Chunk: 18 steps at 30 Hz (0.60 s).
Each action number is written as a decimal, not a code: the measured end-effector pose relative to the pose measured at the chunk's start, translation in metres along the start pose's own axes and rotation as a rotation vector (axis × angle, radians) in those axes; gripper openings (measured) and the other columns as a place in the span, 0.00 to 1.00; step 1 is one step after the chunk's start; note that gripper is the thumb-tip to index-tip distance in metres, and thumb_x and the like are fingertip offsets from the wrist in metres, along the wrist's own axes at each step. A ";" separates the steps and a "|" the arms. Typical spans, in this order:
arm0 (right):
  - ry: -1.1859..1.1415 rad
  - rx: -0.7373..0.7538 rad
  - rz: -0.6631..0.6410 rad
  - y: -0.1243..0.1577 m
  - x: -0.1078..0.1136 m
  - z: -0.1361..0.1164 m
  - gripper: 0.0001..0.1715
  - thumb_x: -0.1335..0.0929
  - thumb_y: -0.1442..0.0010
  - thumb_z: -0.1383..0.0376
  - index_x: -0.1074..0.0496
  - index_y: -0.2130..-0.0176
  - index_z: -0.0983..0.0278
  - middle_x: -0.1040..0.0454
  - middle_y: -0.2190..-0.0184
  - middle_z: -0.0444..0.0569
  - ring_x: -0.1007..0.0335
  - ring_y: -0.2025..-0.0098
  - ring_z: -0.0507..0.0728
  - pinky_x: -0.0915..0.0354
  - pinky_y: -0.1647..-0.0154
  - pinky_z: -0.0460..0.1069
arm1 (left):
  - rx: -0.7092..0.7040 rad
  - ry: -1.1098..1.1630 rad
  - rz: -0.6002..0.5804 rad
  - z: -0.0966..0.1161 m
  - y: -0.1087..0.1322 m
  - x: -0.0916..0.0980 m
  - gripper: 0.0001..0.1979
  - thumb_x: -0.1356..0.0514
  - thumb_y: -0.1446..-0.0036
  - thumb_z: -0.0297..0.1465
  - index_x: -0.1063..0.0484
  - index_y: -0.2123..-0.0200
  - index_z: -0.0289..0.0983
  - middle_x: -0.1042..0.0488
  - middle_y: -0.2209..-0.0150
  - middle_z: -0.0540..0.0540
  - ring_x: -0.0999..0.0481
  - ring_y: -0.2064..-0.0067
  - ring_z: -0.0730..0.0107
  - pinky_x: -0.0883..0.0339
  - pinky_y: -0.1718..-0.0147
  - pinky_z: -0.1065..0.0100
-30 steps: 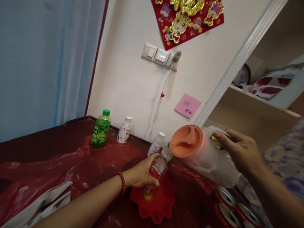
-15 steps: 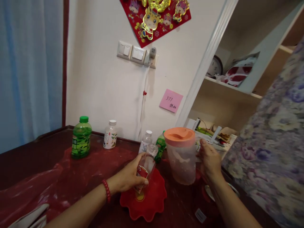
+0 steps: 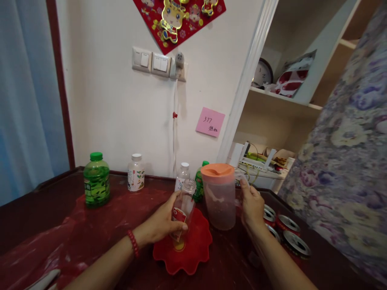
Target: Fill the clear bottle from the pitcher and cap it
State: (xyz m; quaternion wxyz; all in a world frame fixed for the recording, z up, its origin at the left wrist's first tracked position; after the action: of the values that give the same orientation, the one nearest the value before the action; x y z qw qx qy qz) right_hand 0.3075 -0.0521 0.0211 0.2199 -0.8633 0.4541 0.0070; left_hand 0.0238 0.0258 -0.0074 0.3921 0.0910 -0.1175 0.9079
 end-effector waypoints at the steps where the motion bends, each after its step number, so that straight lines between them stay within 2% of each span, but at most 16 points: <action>1: 0.002 0.009 0.009 0.002 0.000 0.003 0.37 0.25 0.49 0.34 0.35 0.74 0.62 0.38 0.80 0.39 0.45 0.78 0.52 0.47 0.81 0.45 | 0.004 0.015 -0.011 0.001 0.000 0.000 0.50 0.33 0.53 0.30 0.55 0.31 0.43 0.31 0.39 0.38 0.25 0.46 0.48 0.28 0.50 0.51; 4: 0.013 0.048 0.053 0.010 -0.001 0.012 0.39 0.27 0.47 0.33 0.39 0.76 0.61 0.43 0.81 0.37 0.49 0.78 0.50 0.49 0.80 0.44 | -0.007 0.022 -0.007 0.004 0.001 0.000 0.50 0.32 0.54 0.30 0.54 0.31 0.41 0.32 0.39 0.37 0.26 0.47 0.49 0.27 0.53 0.54; 10: 0.028 0.069 0.050 0.027 0.002 0.024 0.39 0.30 0.44 0.32 0.39 0.76 0.61 0.41 0.81 0.38 0.46 0.77 0.51 0.45 0.75 0.45 | -0.038 0.055 -0.012 0.007 0.000 0.000 0.49 0.32 0.55 0.29 0.52 0.33 0.40 0.32 0.39 0.37 0.26 0.48 0.52 0.30 0.51 0.55; 12: 0.046 0.083 0.042 0.029 0.006 0.023 0.38 0.31 0.42 0.32 0.39 0.76 0.61 0.40 0.81 0.38 0.46 0.77 0.52 0.45 0.74 0.45 | -0.037 0.062 -0.007 0.004 -0.001 -0.001 0.48 0.32 0.55 0.29 0.51 0.33 0.41 0.30 0.42 0.39 0.26 0.49 0.52 0.29 0.52 0.56; 14: 0.070 0.102 0.031 0.030 0.010 0.020 0.37 0.32 0.41 0.33 0.37 0.74 0.62 0.38 0.79 0.39 0.43 0.76 0.52 0.44 0.73 0.46 | -0.001 0.101 -0.019 0.000 -0.001 -0.002 0.48 0.32 0.53 0.29 0.53 0.32 0.42 0.26 0.48 0.41 0.23 0.54 0.54 0.27 0.56 0.56; 16: 0.098 0.123 0.026 0.030 0.013 0.016 0.35 0.33 0.39 0.34 0.33 0.70 0.63 0.34 0.76 0.41 0.40 0.73 0.54 0.42 0.71 0.47 | 0.030 0.146 -0.038 -0.004 -0.001 -0.003 0.49 0.31 0.51 0.31 0.55 0.31 0.43 0.24 0.55 0.44 0.22 0.59 0.56 0.26 0.61 0.57; 18: 0.123 0.147 0.038 0.031 0.016 0.010 0.33 0.32 0.40 0.37 0.31 0.63 0.64 0.30 0.71 0.44 0.35 0.69 0.56 0.39 0.67 0.48 | 0.025 0.151 -0.026 -0.006 -0.001 -0.003 0.49 0.31 0.51 0.31 0.54 0.31 0.42 0.24 0.59 0.45 0.21 0.60 0.56 0.26 0.62 0.58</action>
State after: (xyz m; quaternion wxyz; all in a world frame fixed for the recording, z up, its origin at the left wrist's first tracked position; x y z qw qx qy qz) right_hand 0.2949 -0.0758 -0.0031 0.2540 -0.8349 0.4825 -0.0751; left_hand 0.0262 0.0258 -0.0135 0.4105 0.0285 -0.0752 0.9083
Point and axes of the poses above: each hand's wrist, its own y-axis away from the middle knuckle, its own x-axis out of the back of the hand, z = x × y, the point moved 3 cm from there along -y, towards the middle knuckle
